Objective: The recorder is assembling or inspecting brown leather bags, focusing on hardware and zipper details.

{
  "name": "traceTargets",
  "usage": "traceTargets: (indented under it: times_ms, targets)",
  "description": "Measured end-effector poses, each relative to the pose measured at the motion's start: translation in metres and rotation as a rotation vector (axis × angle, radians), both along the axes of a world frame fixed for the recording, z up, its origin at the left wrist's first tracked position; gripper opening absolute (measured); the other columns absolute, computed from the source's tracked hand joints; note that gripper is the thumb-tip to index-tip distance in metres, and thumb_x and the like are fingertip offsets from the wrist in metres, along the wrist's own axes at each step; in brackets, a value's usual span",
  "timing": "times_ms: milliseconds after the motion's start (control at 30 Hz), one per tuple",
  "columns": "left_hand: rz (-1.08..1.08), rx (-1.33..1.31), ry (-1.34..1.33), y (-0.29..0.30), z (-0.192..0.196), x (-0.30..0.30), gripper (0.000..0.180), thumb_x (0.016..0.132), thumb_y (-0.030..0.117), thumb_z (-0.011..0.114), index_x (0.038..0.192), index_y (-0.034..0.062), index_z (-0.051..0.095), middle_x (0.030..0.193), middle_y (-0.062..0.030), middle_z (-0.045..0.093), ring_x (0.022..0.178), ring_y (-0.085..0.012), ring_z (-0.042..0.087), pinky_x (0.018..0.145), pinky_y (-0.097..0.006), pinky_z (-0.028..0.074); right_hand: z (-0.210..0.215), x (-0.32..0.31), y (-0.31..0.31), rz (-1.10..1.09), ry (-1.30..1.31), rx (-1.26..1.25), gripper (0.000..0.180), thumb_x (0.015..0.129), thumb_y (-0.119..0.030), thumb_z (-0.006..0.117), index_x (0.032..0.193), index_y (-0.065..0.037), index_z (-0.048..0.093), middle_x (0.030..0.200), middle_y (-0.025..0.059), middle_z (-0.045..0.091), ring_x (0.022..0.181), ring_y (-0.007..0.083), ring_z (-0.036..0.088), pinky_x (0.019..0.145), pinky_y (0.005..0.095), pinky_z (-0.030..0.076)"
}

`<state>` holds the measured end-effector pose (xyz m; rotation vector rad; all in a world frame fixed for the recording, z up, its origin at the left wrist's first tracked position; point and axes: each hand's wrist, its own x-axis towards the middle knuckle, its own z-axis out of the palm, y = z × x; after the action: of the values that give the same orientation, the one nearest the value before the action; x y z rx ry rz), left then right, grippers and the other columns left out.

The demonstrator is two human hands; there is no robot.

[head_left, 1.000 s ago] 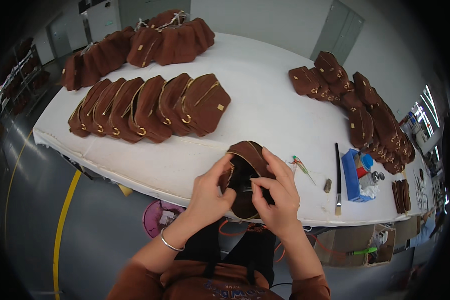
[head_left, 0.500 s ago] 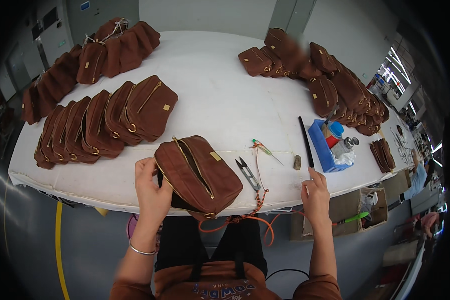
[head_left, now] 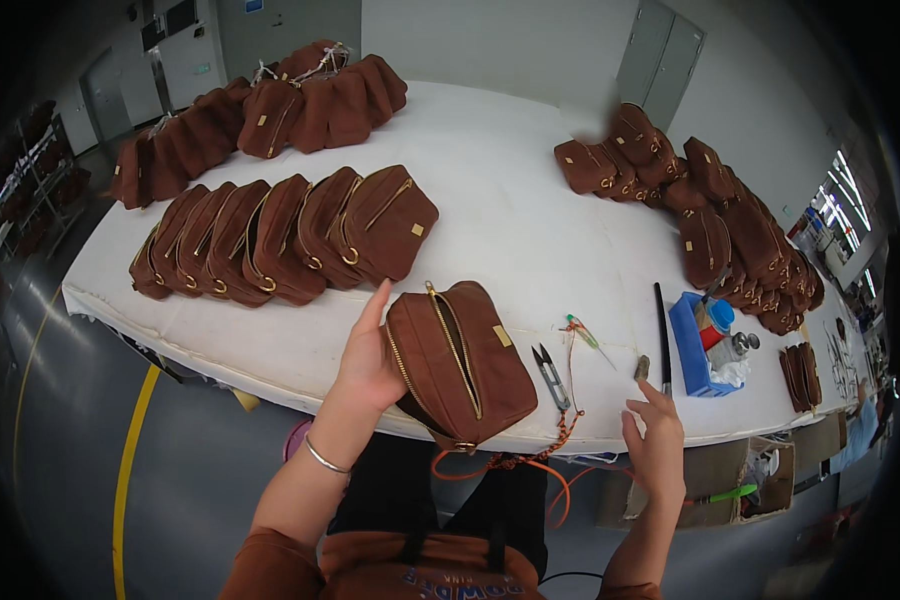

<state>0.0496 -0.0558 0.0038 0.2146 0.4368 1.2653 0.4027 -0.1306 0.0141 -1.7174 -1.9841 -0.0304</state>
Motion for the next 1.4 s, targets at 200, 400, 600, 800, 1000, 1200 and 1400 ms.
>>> traceTargets:
  times_ms: [200, 400, 600, 800, 1000, 1200, 1400]
  targets:
    - [-0.082, 0.357, 0.147, -0.011, 0.06, 0.012, 0.037, 0.094, 0.012, 0.058, 0.128, -0.0015, 0.055, 0.117, -0.0063, 0.065, 0.106, -0.0158, 0.061, 0.095, -0.032, 0.047, 0.019, -0.041, 0.009, 0.195, 0.235, 0.039, 0.018, 0.082, 0.001, 0.066, 0.099, 0.002, 0.069, 0.12, 0.0203, 0.064, 0.109, 0.0363, 0.062, 0.093, 0.0395, 0.049]
    - [-0.216, 0.623, 0.386, -0.008, 0.044, 0.017, 0.045, 0.085, -0.003, 0.062, 0.129, -0.0041, 0.055, 0.118, -0.0045, 0.064, 0.106, -0.0096, 0.058, 0.096, -0.027, 0.044, 0.03, -0.067, 0.014, 0.26, 0.431, 0.154, 0.022, 0.084, 0.002, 0.063, 0.106, 0.002, 0.068, 0.121, 0.0208, 0.064, 0.111, 0.0327, 0.063, 0.091, 0.0386, 0.05]
    - [-0.274, 0.566, 0.461, -0.023, 0.036, 0.021, 0.044, 0.082, -0.003, 0.066, 0.126, -0.0044, 0.059, 0.117, -0.0045, 0.064, 0.103, -0.0097, 0.06, 0.092, -0.026, 0.048, 0.036, -0.094, 0.021, 0.335, 0.667, 0.162, 0.034, 0.09, 0.002, 0.058, 0.124, 0.001, 0.061, 0.132, 0.0174, 0.059, 0.113, 0.021, 0.061, 0.087, 0.0267, 0.05]
    - [-0.287, 0.583, 0.577, -0.031, 0.029, 0.022, 0.041, 0.084, 0.001, 0.067, 0.124, -0.0042, 0.06, 0.109, -0.0045, 0.067, 0.096, -0.0088, 0.061, 0.088, -0.025, 0.048, 0.03, -0.114, 0.03, 0.353, 1.034, 0.104, 0.041, 0.093, -0.002, 0.058, 0.133, 0.003, 0.052, 0.139, 0.0179, 0.051, 0.128, 0.0241, 0.05, 0.096, 0.0332, 0.048]
    - [-0.128, 0.563, 0.705, -0.042, 0.032, 0.029, 0.027, 0.092, 0.012, 0.067, 0.113, -0.005, 0.067, 0.101, -0.0029, 0.068, 0.089, -0.0063, 0.059, 0.081, -0.022, 0.049, 0.016, -0.122, 0.032, 0.368, 0.988, 0.146, 0.04, 0.096, -0.008, 0.058, 0.134, 0.003, 0.052, 0.137, 0.0165, 0.053, 0.13, 0.025, 0.047, 0.101, 0.0344, 0.043]
    - [-0.092, 0.521, 0.67, -0.045, 0.024, 0.026, 0.02, 0.092, 0.01, 0.066, 0.104, -0.0055, 0.071, 0.092, -0.0022, 0.069, 0.084, -0.0062, 0.059, 0.076, -0.022, 0.049, 0.012, -0.124, 0.028, 0.357, 0.909, 0.161, 0.04, 0.099, -0.006, 0.052, 0.136, 0.007, 0.047, 0.137, 0.0159, 0.053, 0.122, 0.0199, 0.053, 0.103, 0.0316, 0.042]
    - [-0.134, 0.529, 0.615, -0.042, 0.018, 0.024, 0.018, 0.09, 0.006, 0.068, 0.103, -0.0052, 0.072, 0.093, -0.0055, 0.071, 0.084, -0.0079, 0.061, 0.077, -0.022, 0.049, 0.004, -0.126, 0.027, 0.324, 1.01, 0.174, 0.039, 0.095, -0.007, 0.058, 0.132, 0.005, 0.052, 0.136, 0.016, 0.054, 0.127, 0.0232, 0.05, 0.1, 0.0331, 0.043]
